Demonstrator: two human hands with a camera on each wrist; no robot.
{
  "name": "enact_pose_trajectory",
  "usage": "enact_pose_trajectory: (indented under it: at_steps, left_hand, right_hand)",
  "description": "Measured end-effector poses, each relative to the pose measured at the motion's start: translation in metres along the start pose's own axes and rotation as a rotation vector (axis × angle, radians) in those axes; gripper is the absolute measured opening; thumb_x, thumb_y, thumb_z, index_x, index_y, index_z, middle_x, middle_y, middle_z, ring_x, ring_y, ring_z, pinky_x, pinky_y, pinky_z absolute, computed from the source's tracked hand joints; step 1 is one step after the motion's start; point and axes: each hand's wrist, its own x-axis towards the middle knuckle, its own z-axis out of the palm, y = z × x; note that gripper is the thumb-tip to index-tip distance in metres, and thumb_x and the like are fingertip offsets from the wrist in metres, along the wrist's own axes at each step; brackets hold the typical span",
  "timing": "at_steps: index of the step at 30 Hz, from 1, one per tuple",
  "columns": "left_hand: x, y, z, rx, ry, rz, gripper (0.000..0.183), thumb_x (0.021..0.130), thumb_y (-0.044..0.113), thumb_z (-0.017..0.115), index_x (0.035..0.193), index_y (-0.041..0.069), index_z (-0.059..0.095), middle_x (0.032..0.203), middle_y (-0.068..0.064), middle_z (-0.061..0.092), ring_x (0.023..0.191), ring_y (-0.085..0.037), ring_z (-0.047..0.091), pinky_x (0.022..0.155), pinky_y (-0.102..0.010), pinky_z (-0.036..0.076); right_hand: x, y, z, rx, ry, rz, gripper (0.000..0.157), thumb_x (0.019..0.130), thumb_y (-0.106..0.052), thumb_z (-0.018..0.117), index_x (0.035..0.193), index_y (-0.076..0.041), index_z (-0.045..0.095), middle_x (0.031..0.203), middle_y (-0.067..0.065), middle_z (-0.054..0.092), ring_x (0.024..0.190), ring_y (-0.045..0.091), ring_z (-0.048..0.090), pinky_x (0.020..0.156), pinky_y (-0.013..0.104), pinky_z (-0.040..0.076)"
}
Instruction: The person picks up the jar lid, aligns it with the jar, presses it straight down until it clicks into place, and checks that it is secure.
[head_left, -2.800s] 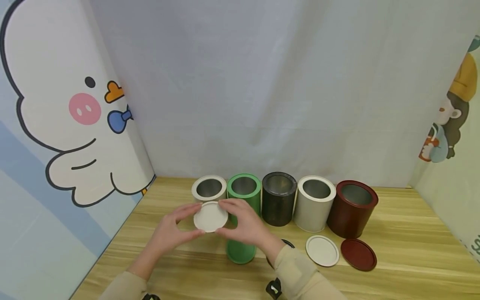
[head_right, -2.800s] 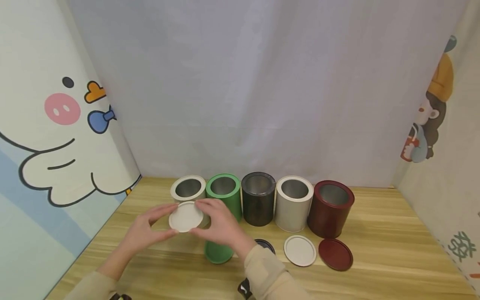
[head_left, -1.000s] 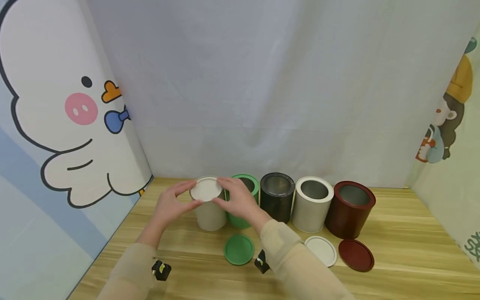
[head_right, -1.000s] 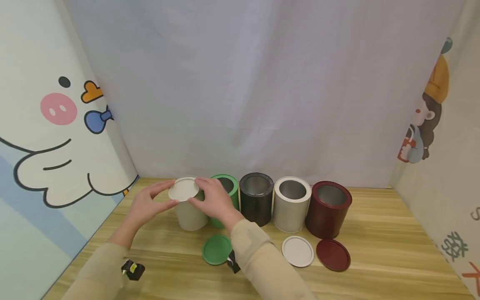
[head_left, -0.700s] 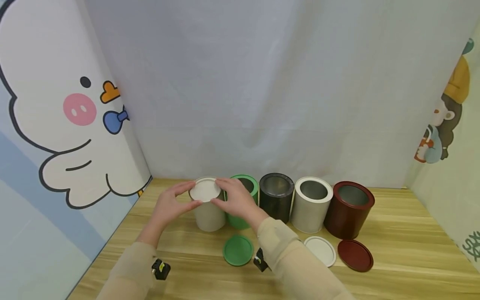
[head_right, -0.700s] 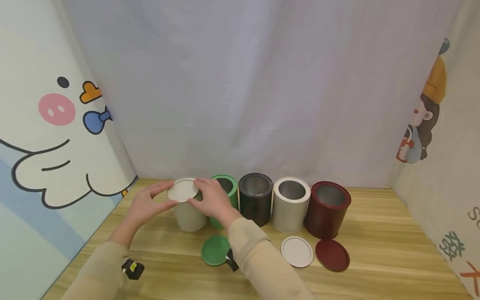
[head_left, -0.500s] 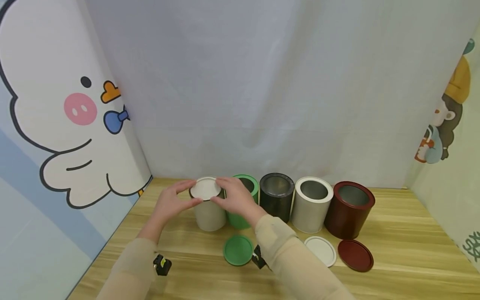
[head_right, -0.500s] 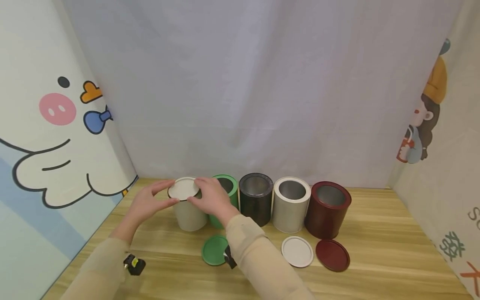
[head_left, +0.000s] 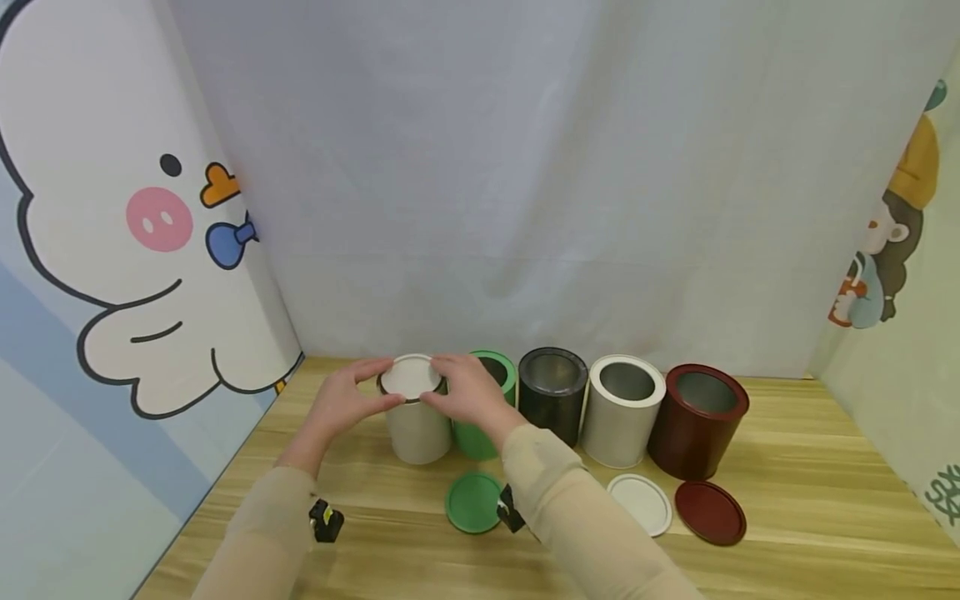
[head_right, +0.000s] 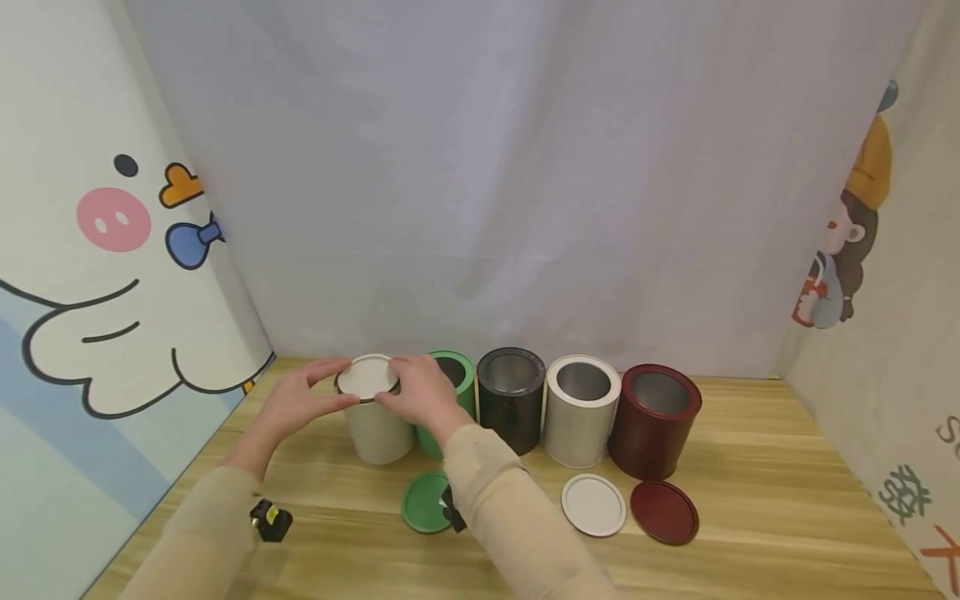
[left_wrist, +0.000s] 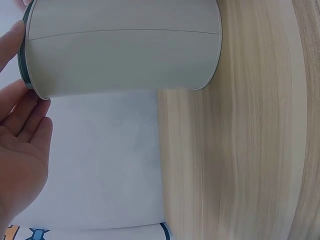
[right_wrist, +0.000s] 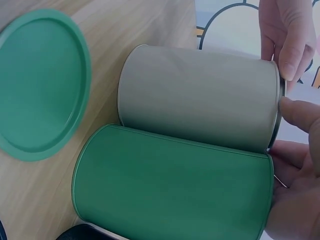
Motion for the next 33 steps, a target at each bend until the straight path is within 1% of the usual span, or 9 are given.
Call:
enact_pose_trajectory:
  at_steps: [4,9,18,27,33]
  left_hand:
    - [0.0010,-0.0045,-0.0014,0.014,-0.009,0.006,0.069,0.084,0.034,0.081,0.139,0.002,0.056,0.143,-0.018,0.052,0.133,-0.041,0.043,0.107,-0.060,0.036]
    - [0.0018,-0.0068,-0.0025,0.007,-0.028,-0.001,0.068,0.085,0.035,0.080,0.139,0.002,0.056,0.143,-0.019,0.052,0.134,-0.042,0.043,0.107,-0.060,0.036]
    - [0.0035,-0.0061,-0.0026,0.012,-0.030,0.008,0.069,0.085,0.035,0.080,0.139,0.000,0.055,0.143,-0.020,0.052,0.133,-0.043,0.043,0.107,-0.059,0.036]
    - [0.0042,-0.0059,-0.0020,0.017,-0.044,0.030,0.069,0.086,0.036,0.078,0.139,0.000,0.055,0.145,-0.017,0.050,0.135,-0.041,0.041,0.109,-0.059,0.034]
    - [0.0053,-0.0056,-0.0036,0.040,-0.035,0.051,0.062,0.088,0.033,0.077,0.138,0.000,0.057,0.144,-0.018,0.051,0.134,-0.042,0.042,0.109,-0.061,0.033]
  right_hand:
    - [0.0013,-0.0018,0.0005,-0.020,-0.004,-0.012,0.047,0.097,-0.028,0.064,0.137,-0.004,0.058,0.143,0.012,0.053,0.134,0.033,0.044,0.112,0.042,0.034]
    - [0.0007,-0.0038,0.0007,-0.052,-0.011,-0.015,0.045,0.098,-0.029,0.063,0.136,-0.006,0.060,0.143,0.011,0.053,0.134,0.032,0.044,0.112,0.041,0.035]
    - [0.0007,-0.0051,-0.0003,-0.088,-0.036,0.004,0.049,0.099,-0.031,0.061,0.141,-0.006,0.055,0.147,0.010,0.049,0.137,0.030,0.042,0.112,0.040,0.035]
    - [-0.0003,-0.0040,0.0002,-0.083,-0.026,0.018,0.051,0.100,-0.032,0.060,0.143,-0.007,0.053,0.148,0.010,0.048,0.138,0.030,0.040,0.113,0.041,0.035]
    - [0.0005,-0.0050,0.0008,-0.092,-0.004,0.012,0.051,0.099,-0.032,0.061,0.143,-0.007,0.054,0.148,0.009,0.049,0.137,0.029,0.041,0.112,0.041,0.036]
